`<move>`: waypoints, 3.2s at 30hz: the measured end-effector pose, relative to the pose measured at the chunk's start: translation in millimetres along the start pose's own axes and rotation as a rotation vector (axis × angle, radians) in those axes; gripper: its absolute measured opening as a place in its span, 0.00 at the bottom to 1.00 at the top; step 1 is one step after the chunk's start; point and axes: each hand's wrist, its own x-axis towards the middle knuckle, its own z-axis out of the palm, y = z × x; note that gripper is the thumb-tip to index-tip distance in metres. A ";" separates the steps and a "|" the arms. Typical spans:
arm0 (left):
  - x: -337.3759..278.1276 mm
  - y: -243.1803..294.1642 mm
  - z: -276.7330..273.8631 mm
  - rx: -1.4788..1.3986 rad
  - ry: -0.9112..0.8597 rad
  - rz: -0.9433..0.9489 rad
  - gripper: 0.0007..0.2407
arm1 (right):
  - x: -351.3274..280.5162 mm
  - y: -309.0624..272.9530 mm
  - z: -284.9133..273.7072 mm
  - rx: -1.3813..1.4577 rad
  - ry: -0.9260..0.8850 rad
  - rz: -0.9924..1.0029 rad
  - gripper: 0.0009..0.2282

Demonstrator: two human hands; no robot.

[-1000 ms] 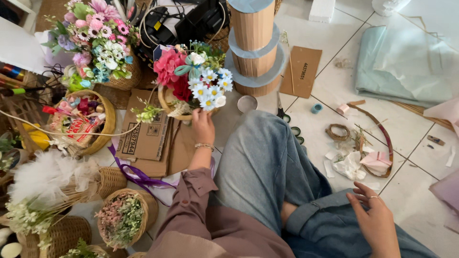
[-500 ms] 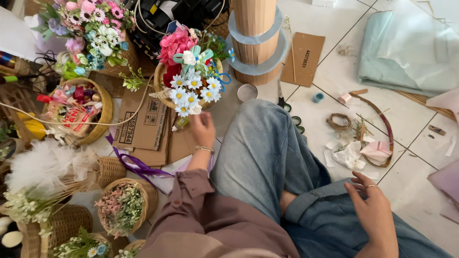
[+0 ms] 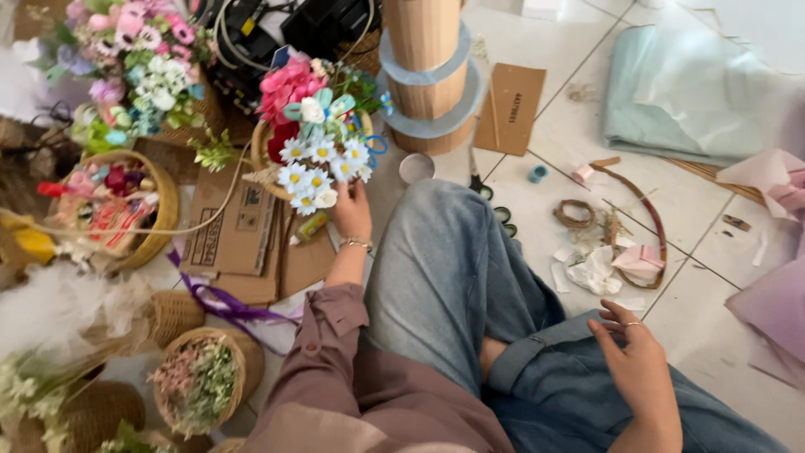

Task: The person constructs a floral wreath by wrapping twine and paper around a wooden branch and attaching flowers.

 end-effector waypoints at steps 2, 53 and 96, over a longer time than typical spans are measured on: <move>4.0 1.5 -3.7 0.042 0.112 0.142 0.07 | -3.8 -15.2 -4.4 -0.020 -0.041 0.098 0.18; 70.6 135.1 -147.1 0.074 0.193 0.440 0.04 | -11.8 -32.7 -4.6 -0.127 -0.068 0.127 0.18; 65.1 82.1 -143.1 0.465 -0.165 0.638 0.04 | -11.1 -24.5 -4.9 -0.079 -0.067 0.069 0.19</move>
